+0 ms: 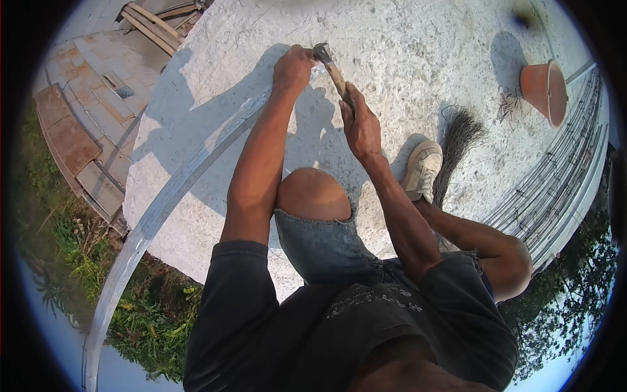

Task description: The person is securing a metal truss component to a concrete roof structure using nails and a hammer.

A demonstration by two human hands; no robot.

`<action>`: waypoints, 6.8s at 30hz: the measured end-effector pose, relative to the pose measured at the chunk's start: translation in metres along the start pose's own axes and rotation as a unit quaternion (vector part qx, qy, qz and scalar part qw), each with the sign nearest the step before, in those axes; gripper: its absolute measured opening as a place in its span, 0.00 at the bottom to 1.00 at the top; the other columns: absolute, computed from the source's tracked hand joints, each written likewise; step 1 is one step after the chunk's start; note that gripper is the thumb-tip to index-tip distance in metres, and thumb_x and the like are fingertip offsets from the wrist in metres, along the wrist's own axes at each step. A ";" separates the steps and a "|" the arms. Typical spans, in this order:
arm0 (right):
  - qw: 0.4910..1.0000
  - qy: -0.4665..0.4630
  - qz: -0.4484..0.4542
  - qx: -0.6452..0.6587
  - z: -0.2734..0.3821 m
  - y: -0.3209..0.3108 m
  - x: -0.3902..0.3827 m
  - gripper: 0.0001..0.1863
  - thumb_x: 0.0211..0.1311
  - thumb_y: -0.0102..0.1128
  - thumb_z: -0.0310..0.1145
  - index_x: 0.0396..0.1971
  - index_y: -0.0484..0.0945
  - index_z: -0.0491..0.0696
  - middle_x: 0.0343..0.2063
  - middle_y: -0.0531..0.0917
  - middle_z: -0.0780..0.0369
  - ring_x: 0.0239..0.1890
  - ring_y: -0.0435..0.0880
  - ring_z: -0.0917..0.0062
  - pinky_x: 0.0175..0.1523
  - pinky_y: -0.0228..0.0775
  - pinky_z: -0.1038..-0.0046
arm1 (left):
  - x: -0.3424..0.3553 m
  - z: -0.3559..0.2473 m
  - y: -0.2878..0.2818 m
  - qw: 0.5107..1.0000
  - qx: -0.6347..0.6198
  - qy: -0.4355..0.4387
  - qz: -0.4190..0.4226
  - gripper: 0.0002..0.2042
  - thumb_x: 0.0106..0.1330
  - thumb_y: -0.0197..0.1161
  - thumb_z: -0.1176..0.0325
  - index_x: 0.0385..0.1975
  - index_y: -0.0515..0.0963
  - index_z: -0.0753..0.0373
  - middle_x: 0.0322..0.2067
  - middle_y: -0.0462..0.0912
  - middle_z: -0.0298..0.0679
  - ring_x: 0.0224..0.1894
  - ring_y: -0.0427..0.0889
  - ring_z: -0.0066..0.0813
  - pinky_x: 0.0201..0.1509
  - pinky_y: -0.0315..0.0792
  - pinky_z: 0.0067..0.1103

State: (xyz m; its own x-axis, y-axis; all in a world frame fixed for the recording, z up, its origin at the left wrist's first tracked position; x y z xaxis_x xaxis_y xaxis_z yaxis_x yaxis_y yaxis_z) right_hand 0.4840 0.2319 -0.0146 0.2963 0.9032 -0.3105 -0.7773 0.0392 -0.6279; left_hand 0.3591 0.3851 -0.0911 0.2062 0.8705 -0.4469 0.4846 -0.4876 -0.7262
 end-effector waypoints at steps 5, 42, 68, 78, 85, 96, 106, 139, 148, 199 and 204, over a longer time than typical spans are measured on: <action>0.985 -0.083 -0.146 0.047 0.024 -0.027 -0.030 0.22 0.69 0.52 0.30 0.61 0.63 0.45 0.44 0.81 0.44 0.46 0.84 0.55 0.45 0.78 0.60 | 0.005 -0.024 -0.003 0.987 0.095 0.130 0.012 0.10 0.62 0.61 0.59 0.41 0.83 0.51 0.41 0.81 0.45 0.46 0.81 0.45 0.49 0.75 0.35; 0.998 0.052 0.002 -0.032 -0.034 -0.005 0.001 0.23 0.70 0.47 0.41 0.62 0.62 0.56 0.34 0.82 0.49 0.36 0.82 0.50 0.40 0.71 0.52 | -0.046 -0.014 -0.021 0.937 0.308 0.081 0.145 0.31 0.64 0.59 0.46 0.61 0.65 0.58 0.41 0.82 0.49 0.44 0.82 0.48 0.45 0.76 0.38; 0.994 -0.073 -0.081 -0.005 0.007 0.007 -0.013 0.27 0.68 0.52 0.30 0.65 0.58 0.47 0.46 0.79 0.44 0.45 0.81 0.50 0.44 0.74 0.58 | -0.048 -0.010 -0.019 0.961 0.237 0.075 0.124 0.27 0.64 0.61 0.50 0.55 0.71 0.64 0.37 0.85 0.48 0.44 0.84 0.45 0.46 0.76 0.35; 0.966 -0.128 -0.182 0.132 0.031 -0.049 -0.034 0.29 0.74 0.42 0.36 0.68 0.45 0.43 0.32 0.72 0.61 0.25 0.65 0.85 0.31 0.63 0.81 | -0.043 -0.007 -0.023 0.955 0.255 0.082 0.127 0.26 0.63 0.61 0.49 0.55 0.72 0.60 0.35 0.85 0.45 0.41 0.84 0.44 0.44 0.77 0.36; 0.999 0.026 0.017 -0.019 -0.018 0.032 -0.011 0.26 0.74 0.44 0.36 0.66 0.54 0.43 0.54 0.74 0.39 0.50 0.80 0.51 0.47 0.73 0.57 | -0.041 -0.008 -0.017 0.951 0.254 0.062 0.162 0.31 0.64 0.59 0.46 0.63 0.66 0.58 0.38 0.84 0.48 0.44 0.84 0.47 0.46 0.76 0.38; 0.991 0.119 0.063 0.018 -0.026 0.040 -0.020 0.28 0.72 0.46 0.37 0.68 0.53 0.49 0.46 0.78 0.41 0.41 0.79 0.43 0.41 0.72 0.56 | -0.046 -0.014 -0.018 0.953 0.258 0.056 0.147 0.27 0.64 0.60 0.49 0.58 0.70 0.61 0.38 0.85 0.45 0.45 0.84 0.43 0.48 0.76 0.36; 0.979 -0.079 -0.185 0.044 0.024 -0.027 -0.028 0.29 0.72 0.48 0.35 0.68 0.52 0.46 0.42 0.80 0.50 0.36 0.82 0.65 0.39 0.74 0.65 | -0.040 -0.014 -0.024 0.956 0.258 0.069 0.117 0.26 0.64 0.60 0.48 0.54 0.72 0.61 0.38 0.85 0.47 0.44 0.84 0.44 0.47 0.75 0.36; 0.991 -0.067 -0.113 -0.025 0.003 -0.015 -0.011 0.29 0.67 0.54 0.28 0.67 0.59 0.53 0.39 0.82 0.46 0.39 0.84 0.54 0.40 0.75 0.59 | -0.042 -0.017 -0.021 0.955 0.257 0.092 0.119 0.25 0.62 0.63 0.48 0.49 0.74 0.64 0.38 0.85 0.48 0.41 0.85 0.44 0.44 0.77 0.36; 0.936 -0.205 -0.267 0.104 0.054 -0.064 -0.030 0.30 0.63 0.58 0.24 0.65 0.60 0.47 0.33 0.82 0.46 0.30 0.84 0.57 0.35 0.75 0.67 | -0.037 -0.018 -0.028 0.952 0.263 0.077 0.136 0.28 0.63 0.60 0.48 0.56 0.70 0.63 0.39 0.84 0.51 0.45 0.83 0.47 0.46 0.76 0.39; 0.992 -0.056 -0.105 -0.040 -0.011 -0.025 0.014 0.26 0.72 0.46 0.44 0.67 0.59 0.61 0.31 0.82 0.50 0.31 0.82 0.55 0.36 0.71 0.58 | -0.044 -0.002 -0.018 0.952 0.256 0.062 0.159 0.28 0.63 0.60 0.47 0.57 0.70 0.61 0.41 0.84 0.48 0.45 0.83 0.47 0.48 0.75 0.38; 0.996 -0.004 0.010 -0.084 -0.041 -0.003 0.025 0.25 0.72 0.47 0.39 0.67 0.59 0.61 0.29 0.81 0.52 0.31 0.81 0.56 0.37 0.71 0.59 | -0.039 -0.012 -0.018 0.952 0.256 0.075 0.147 0.28 0.63 0.61 0.47 0.56 0.70 0.61 0.40 0.84 0.47 0.45 0.83 0.45 0.47 0.75 0.39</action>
State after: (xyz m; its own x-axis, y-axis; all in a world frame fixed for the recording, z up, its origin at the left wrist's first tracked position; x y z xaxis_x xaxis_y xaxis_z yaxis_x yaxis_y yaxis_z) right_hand 0.5170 0.2368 -0.0500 0.2774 0.9061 -0.3193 -0.6784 -0.0506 -0.7329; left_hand 0.3528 0.3603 -0.0544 0.4061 0.6723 -0.6189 -0.0837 -0.6471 -0.7578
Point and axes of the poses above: each hand's wrist, its own x-axis towards the middle knuckle, its own y-axis out of the palm, z = x × y, the point moved 9 cm from there along x, towards the middle knuckle
